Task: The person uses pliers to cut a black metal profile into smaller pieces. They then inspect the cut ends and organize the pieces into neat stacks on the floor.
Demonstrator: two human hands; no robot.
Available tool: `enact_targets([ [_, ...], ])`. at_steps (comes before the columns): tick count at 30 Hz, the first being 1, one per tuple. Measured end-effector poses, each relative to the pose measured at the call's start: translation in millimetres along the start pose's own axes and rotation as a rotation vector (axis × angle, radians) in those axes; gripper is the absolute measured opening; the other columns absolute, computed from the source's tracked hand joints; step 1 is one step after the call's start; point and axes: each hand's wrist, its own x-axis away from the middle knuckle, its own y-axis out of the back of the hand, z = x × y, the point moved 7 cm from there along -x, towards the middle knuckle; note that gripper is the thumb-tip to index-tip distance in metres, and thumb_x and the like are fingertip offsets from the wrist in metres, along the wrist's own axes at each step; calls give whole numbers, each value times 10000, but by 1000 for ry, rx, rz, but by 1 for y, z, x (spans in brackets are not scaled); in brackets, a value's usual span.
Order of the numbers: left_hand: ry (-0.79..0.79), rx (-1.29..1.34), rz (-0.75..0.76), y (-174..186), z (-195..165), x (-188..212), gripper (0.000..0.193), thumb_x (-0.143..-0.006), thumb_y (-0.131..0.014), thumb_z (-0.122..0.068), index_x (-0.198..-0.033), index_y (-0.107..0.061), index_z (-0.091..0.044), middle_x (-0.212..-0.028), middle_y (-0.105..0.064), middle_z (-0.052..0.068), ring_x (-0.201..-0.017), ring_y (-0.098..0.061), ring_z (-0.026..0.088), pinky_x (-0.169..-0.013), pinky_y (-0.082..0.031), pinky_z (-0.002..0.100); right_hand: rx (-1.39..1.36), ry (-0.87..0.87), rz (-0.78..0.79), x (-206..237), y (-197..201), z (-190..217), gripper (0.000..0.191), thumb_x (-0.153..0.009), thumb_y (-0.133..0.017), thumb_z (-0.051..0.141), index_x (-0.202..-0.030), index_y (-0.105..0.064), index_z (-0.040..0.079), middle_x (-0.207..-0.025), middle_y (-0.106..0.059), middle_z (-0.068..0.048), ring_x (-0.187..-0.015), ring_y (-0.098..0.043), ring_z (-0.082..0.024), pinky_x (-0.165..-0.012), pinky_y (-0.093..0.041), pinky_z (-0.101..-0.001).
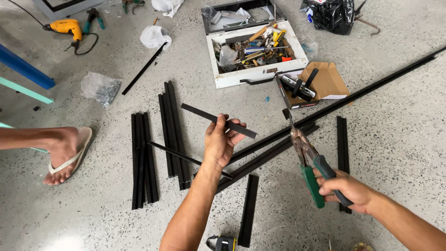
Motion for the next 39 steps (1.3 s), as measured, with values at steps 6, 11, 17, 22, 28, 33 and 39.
enact_targets([
  [6,14,-216,24,10,14,-5,222,-1040,-585,-240,-1071,-518,-30,-785,-585,90,-661,-688,217,-576,-643,346,165,32,-20,-5,20,-29,716,-671,-702,87,-1372,-556,79,-949,-567,-48,-811,-494,-179,-734,-409,-370],
  [11,108,-393,140,-2,59,0,254,-925,-656,-187,-1136,-578,-67,-748,-526,-19,-449,-461,81,-390,-447,267,148,11,59,-5,12,-48,829,-663,-741,114,-1448,-481,61,-1042,-570,-76,-907,-522,-198,-832,-450,-356],
  [17,278,-369,278,-5,99,-4,313,-987,-677,-278,-1156,-695,-16,-833,-631,-2,-433,-406,44,-371,-386,228,100,-81,166,7,3,-69,1006,-610,-745,75,-1537,-352,56,-1200,-610,-131,-1149,-570,-254,-1011,-472,-380],
  [22,23,-852,0,42,69,-51,325,-996,-748,-299,-1086,-736,13,-824,-693,78,-504,-450,93,-446,-408,291,25,-265,247,22,4,-119,893,-683,-744,125,-1489,-364,65,-1146,-570,-109,-1020,-570,-216,-866,-483,-366],
  [28,-348,-1397,-76,64,53,-92,571,-850,-733,-301,-1303,-564,4,-757,-686,175,-675,-660,308,-637,-533,426,162,-543,111,21,31,-192,474,-762,-754,144,-1153,-495,72,-795,-500,-74,-660,-468,-192,-611,-406,-356],
  [33,116,-1942,236,107,135,-42,358,-941,-653,-366,-1055,-734,-37,-942,-736,235,-884,-743,359,-826,-607,473,404,-442,-199,-36,37,-224,678,-710,-777,286,-1292,-588,-7,-915,-647,-92,-768,-621,-196,-656,-481,-335],
  [39,520,-2080,266,176,195,71,882,-828,-799,-589,-1355,-423,10,-1288,-578,236,-1066,-672,387,-836,-602,474,846,-370,-602,-103,3,-264,1143,-788,-730,689,-1598,-214,69,-1525,-422,-196,-1364,-434,-400,-1062,-354,-647],
])
